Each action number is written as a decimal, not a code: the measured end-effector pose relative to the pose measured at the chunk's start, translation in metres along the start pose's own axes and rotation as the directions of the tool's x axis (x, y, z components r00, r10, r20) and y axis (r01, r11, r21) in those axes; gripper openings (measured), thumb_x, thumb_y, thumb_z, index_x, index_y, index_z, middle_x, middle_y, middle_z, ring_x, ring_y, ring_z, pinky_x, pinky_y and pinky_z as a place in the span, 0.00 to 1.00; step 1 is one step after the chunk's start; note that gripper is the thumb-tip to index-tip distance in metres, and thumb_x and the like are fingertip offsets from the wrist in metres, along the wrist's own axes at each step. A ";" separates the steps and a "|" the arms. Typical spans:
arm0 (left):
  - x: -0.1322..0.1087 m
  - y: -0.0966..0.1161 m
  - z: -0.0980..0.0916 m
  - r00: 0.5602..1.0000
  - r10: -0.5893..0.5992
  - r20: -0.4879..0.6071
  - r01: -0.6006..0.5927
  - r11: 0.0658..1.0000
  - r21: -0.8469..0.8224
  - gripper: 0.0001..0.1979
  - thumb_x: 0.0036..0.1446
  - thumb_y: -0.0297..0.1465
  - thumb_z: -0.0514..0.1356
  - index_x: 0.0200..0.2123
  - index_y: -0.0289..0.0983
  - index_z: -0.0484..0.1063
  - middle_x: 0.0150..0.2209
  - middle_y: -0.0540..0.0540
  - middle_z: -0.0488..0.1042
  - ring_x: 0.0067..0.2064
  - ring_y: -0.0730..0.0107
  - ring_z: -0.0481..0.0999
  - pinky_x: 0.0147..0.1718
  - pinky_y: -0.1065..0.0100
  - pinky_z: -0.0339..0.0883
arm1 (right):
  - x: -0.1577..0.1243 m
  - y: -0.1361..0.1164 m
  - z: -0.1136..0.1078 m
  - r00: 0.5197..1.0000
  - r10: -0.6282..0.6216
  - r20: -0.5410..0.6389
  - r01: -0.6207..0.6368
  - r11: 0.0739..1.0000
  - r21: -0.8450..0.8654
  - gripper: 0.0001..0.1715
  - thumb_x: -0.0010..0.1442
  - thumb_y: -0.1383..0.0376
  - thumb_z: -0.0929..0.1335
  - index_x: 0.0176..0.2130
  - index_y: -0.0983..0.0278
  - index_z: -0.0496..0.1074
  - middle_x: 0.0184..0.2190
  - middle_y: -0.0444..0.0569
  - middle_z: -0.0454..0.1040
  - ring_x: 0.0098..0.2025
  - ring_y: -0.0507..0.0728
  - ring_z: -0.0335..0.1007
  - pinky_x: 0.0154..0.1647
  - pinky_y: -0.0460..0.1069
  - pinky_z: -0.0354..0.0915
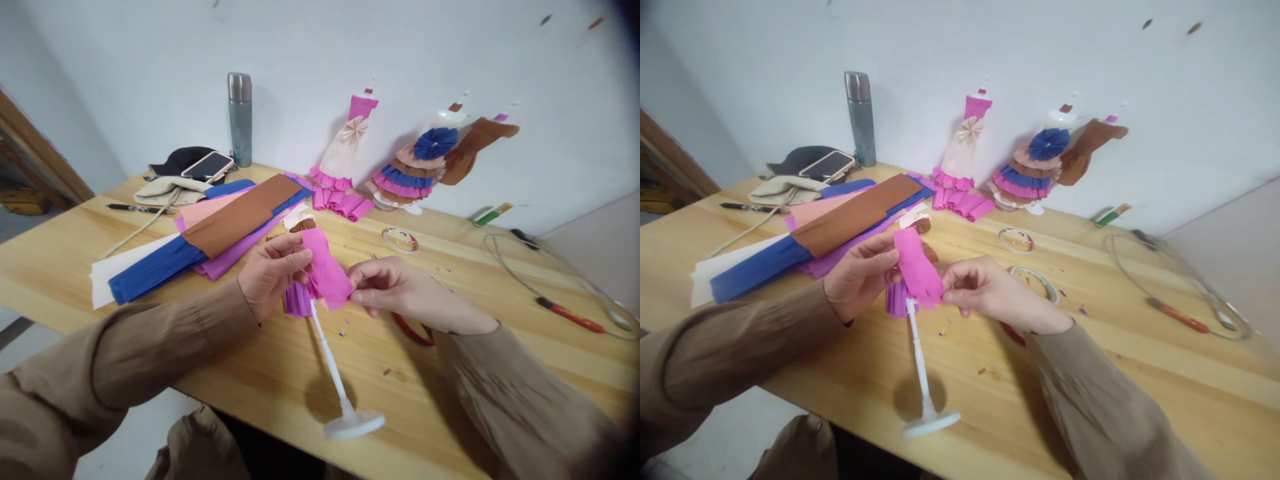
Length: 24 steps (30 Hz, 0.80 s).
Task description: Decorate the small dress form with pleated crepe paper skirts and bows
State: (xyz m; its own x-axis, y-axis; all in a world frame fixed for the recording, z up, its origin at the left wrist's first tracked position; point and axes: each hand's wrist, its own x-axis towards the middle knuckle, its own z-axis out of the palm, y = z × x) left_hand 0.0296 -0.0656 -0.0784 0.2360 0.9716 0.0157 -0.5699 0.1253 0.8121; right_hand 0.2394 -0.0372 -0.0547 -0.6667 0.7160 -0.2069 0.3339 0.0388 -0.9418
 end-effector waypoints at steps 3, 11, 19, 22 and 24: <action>-0.001 -0.001 0.001 1.000 0.010 0.016 -0.010 1.000 -0.006 0.18 0.44 0.32 0.72 0.40 0.32 0.80 0.37 0.41 0.79 0.35 0.67 0.76 0.39 0.64 0.69 | 0.000 -0.002 0.004 1.000 -0.012 0.007 0.012 0.998 0.064 0.11 0.52 0.60 0.74 0.28 0.65 0.75 0.20 0.40 0.68 0.18 0.45 0.58 0.18 0.42 0.58; 0.002 -0.008 -0.007 0.997 0.045 0.064 -0.043 0.998 -0.034 0.16 0.46 0.30 0.71 0.41 0.35 0.80 0.34 0.43 0.79 0.41 0.59 0.78 0.42 0.57 0.73 | 0.002 0.004 0.010 0.998 -0.008 0.059 -0.001 0.987 0.158 0.16 0.54 0.56 0.74 0.28 0.66 0.71 0.19 0.39 0.67 0.17 0.44 0.58 0.18 0.42 0.53; 0.000 -0.013 -0.003 0.999 0.027 0.035 -0.026 0.999 -0.040 0.23 0.43 0.30 0.73 0.46 0.37 0.79 0.36 0.45 0.79 0.41 0.61 0.78 0.44 0.57 0.72 | 0.000 0.004 0.014 0.997 -0.049 0.060 0.038 0.986 0.163 0.24 0.58 0.47 0.69 0.28 0.66 0.70 0.15 0.39 0.64 0.17 0.46 0.56 0.19 0.44 0.50; 0.000 -0.014 -0.003 1.000 0.020 0.023 -0.019 0.999 -0.036 0.26 0.42 0.30 0.73 0.48 0.38 0.78 0.39 0.44 0.79 0.42 0.60 0.78 0.44 0.57 0.72 | 0.000 -0.001 0.021 0.999 -0.020 0.034 0.016 0.994 0.112 0.26 0.55 0.46 0.71 0.26 0.66 0.68 0.17 0.41 0.66 0.18 0.46 0.58 0.20 0.44 0.52; 0.000 -0.014 -0.003 1.000 0.018 0.007 -0.017 0.999 -0.033 0.27 0.41 0.30 0.73 0.48 0.37 0.78 0.40 0.43 0.80 0.43 0.59 0.78 0.44 0.57 0.72 | 0.000 -0.003 0.024 1.000 -0.001 0.000 0.001 0.998 0.069 0.25 0.54 0.48 0.72 0.24 0.65 0.67 0.17 0.40 0.66 0.18 0.46 0.58 0.20 0.44 0.53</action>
State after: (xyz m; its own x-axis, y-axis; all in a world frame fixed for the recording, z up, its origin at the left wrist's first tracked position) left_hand 0.0351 -0.0669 -0.0915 0.2314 0.9723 0.0340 -0.5994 0.1149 0.7922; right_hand 0.2222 -0.0536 -0.0583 -0.6670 0.7161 -0.2057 0.2862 -0.0086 -0.9581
